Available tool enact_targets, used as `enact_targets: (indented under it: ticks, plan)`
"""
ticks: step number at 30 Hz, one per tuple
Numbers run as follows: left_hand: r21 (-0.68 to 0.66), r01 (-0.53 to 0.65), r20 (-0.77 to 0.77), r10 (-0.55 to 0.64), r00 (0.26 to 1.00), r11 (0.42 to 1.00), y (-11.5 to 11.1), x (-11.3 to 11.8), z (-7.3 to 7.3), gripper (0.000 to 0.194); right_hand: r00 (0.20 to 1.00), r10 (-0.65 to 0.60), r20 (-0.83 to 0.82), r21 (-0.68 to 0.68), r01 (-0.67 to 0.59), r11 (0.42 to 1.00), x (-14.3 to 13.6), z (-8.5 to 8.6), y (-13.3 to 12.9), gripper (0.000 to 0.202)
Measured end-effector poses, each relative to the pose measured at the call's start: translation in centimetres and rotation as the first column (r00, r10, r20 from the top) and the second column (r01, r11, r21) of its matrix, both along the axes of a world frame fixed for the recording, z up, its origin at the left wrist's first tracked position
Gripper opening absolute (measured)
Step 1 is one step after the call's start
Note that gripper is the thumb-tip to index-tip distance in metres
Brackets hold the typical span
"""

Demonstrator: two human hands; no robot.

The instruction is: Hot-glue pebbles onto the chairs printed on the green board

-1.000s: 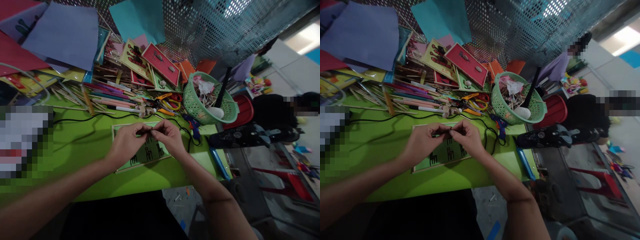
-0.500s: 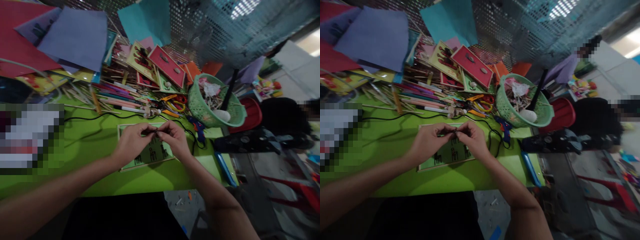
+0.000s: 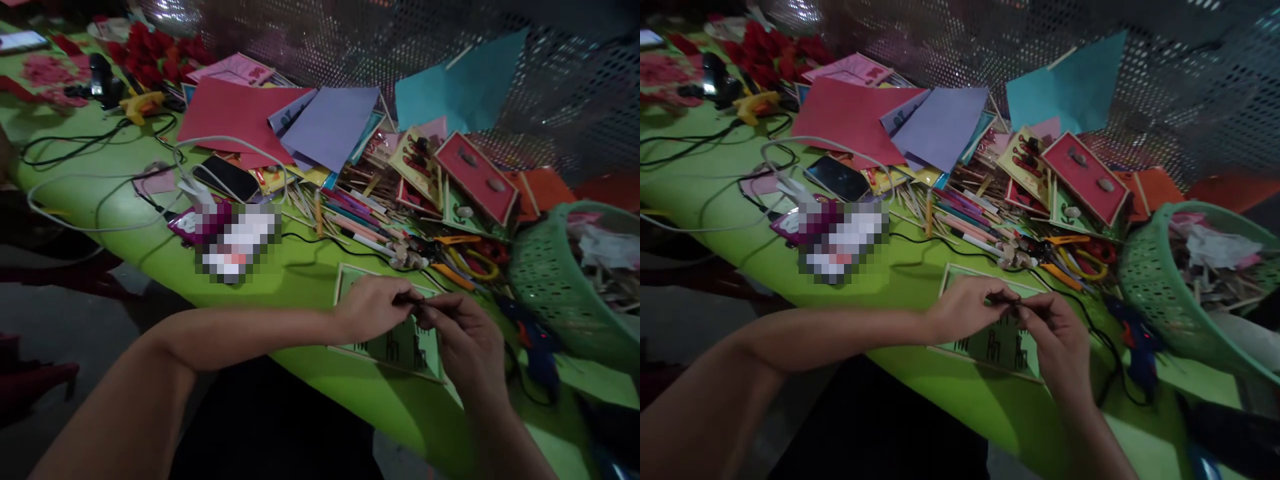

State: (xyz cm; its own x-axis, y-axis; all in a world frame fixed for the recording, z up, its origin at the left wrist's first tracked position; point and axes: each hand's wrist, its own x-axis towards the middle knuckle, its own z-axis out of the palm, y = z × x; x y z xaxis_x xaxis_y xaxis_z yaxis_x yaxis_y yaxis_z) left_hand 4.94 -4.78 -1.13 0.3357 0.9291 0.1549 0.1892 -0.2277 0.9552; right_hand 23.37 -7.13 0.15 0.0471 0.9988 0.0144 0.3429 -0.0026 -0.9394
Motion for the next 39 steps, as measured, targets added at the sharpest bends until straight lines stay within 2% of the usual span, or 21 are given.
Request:
enact_targets:
  ticks: [4,7,11,16,22,26,31,39]
  plan:
    - [-0.025,-0.014,-0.016,0.014,1.000,1.000,0.2,-0.1,0.1,0.016,0.998,0.014,-0.062,0.010,-0.014,1.000,-0.2,-0.1,0.1,0.014]
    - [0.000,-0.028,-0.031,0.028,0.999,1.000,0.2,-0.2,0.1,0.018,1.000,0.003,-0.025,0.029,-0.003,1.000,-0.7,0.2,0.3,0.015]
    - [0.009,-0.020,0.048,0.020,0.999,1.000,0.2,-0.3,-0.2,0.018,1.000,0.000,0.015,0.035,0.000,0.999,-1.2,0.7,0.4,0.013]
    - [-0.082,0.008,0.077,-0.002,0.997,0.997,0.8,-0.4,-0.5,0.016,0.997,0.045,-0.057,0.014,-0.044,0.999,-1.0,0.6,0.7,0.011]
    - [-0.124,0.019,0.054,-0.012,0.998,0.992,1.1,-0.4,0.3,0.017,0.985,0.087,-0.152,0.012,-0.086,0.996,-0.8,0.6,0.9,0.013]
    - [-0.135,0.020,0.063,-0.012,0.998,0.991,1.1,-0.3,0.3,0.017,0.993,0.068,-0.092,0.050,-0.063,0.997,-1.0,0.5,0.9,0.019]
    - [-0.128,0.006,0.044,0.000,0.999,0.992,1.0,-0.4,0.1,0.019,0.998,0.058,-0.025,0.134,-0.055,0.990,-1.3,0.4,0.9,0.010]
    - [-0.159,0.015,0.075,-0.003,0.997,0.987,1.1,-0.2,-0.1,0.017,0.998,0.063,-0.018,0.086,-0.061,0.994,-1.1,0.4,1.0,0.009]
